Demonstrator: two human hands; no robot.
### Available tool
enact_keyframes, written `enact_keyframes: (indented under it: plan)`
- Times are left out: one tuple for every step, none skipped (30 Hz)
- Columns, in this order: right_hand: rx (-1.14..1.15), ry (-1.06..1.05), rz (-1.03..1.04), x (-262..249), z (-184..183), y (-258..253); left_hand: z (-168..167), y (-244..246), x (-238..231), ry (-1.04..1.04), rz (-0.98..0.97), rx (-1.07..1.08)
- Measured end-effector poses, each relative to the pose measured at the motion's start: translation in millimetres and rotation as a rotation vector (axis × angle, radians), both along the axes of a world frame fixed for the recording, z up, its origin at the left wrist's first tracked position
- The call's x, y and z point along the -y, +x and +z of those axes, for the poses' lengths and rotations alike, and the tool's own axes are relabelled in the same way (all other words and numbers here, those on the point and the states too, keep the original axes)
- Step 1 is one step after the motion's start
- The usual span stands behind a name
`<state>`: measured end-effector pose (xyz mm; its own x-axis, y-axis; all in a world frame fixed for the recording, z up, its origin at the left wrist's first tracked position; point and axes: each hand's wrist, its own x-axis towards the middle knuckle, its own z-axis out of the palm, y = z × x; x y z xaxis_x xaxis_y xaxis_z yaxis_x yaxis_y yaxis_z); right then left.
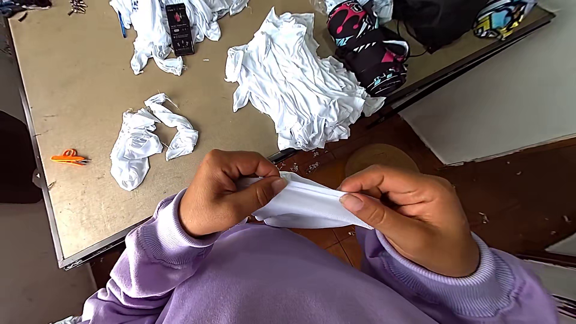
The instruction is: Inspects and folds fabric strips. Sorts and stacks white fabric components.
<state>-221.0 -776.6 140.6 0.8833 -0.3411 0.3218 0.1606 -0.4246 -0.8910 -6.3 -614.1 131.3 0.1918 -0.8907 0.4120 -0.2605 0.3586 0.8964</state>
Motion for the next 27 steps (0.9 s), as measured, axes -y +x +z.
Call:
enact_keyframes:
  plan:
    - [0.000,0.028,0.011,0.0,-1.1,-0.3,-0.3,-1.2,0.1,0.006,0.001,-0.011]
    - [0.003,0.055,0.025,0.0,-2.1,-0.4,-0.1,-2.0,0.1,0.010,0.003,-0.019]
    - [0.008,0.084,0.040,0.0,-2.8,-0.1,0.2,-2.7,0.2,0.008,0.003,-0.026]
    - [0.011,0.106,0.052,0.1,-3.3,0.1,0.7,-3.5,0.1,0.000,0.002,-0.029]
    - [0.010,0.116,0.063,0.2,-3.0,0.2,1.4,-4.4,0.0,-0.012,-0.003,-0.028]
    - [0.008,0.116,0.069,0.1,-2.2,0.2,2.0,-5.6,-0.2,-0.025,-0.009,-0.021]
    - [0.005,0.107,0.071,-0.1,-0.7,0.2,2.8,-7.2,-0.4,-0.036,-0.013,-0.012]
    - [0.003,0.096,0.071,-0.4,1.0,0.4,3.8,-8.8,-0.7,-0.043,-0.018,0.001]
    - [0.002,0.086,0.075,-0.6,2.5,0.7,5.0,-10.1,-0.9,-0.047,-0.023,0.013]
    - [0.003,0.082,0.082,-0.7,3.3,1.1,6.3,-11.1,-1.0,-0.050,-0.028,0.024]
    - [0.006,0.082,0.093,-0.7,3.6,1.4,7.5,-11.2,-0.8,-0.053,-0.034,0.031]
    - [0.011,0.087,0.104,-0.6,3.8,2.0,8.7,-11.1,-0.3,-0.056,-0.040,0.035]
    - [0.012,0.089,0.116,-0.3,4.0,2.8,9.6,-11.2,0.2,-0.058,-0.044,0.035]
    - [0.011,0.090,0.127,0.0,4.3,3.7,10.3,-11.4,0.6,-0.060,-0.045,0.034]
    - [0.007,0.089,0.135,0.1,4.9,4.5,10.8,-11.8,0.7,-0.062,-0.043,0.031]
    - [0.002,0.087,0.142,0.2,5.8,5.0,11.2,-11.8,0.9,-0.066,-0.044,0.029]
    - [-0.002,0.083,0.150,0.5,6.6,5.2,11.5,-11.3,1.0,-0.070,-0.047,0.031]
    - [-0.006,0.084,0.156,0.9,7.1,5.1,11.9,-10.5,1.2,-0.072,-0.051,0.035]
    - [-0.008,0.089,0.164,1.3,7.3,4.9,12.0,-9.8,1.3,-0.072,-0.055,0.037]
    - [-0.009,0.095,0.178,1.8,7.4,4.7,12.0,-9.2,1.4,-0.070,-0.058,0.036]
    - [-0.010,0.101,0.190,2.5,7.4,4.6,11.9,-8.8,1.5,-0.069,-0.059,0.033]
    - [-0.010,0.109,0.198,2.9,7.2,4.5,11.7,-8.4,1.6,-0.069,-0.059,0.030]
    - [-0.009,0.113,0.205,3.3,7.2,4.7,11.8,-7.9,1.7,-0.067,-0.061,0.032]
    - [-0.009,0.115,0.210,3.6,7.2,4.9,11.8,-7.3,1.8,-0.066,-0.066,0.036]
    - [-0.007,0.119,0.211,3.8,7.0,5.0,11.7,-6.9,1.9,-0.068,-0.070,0.043]
    - [-0.002,0.115,0.204,3.8,6.7,5.4,11.6,-6.4,1.9,-0.074,-0.073,0.062]
    - [0.011,0.096,0.180,3.5,6.2,5.6,11.4,-6.0,1.9,-0.086,-0.064,0.098]
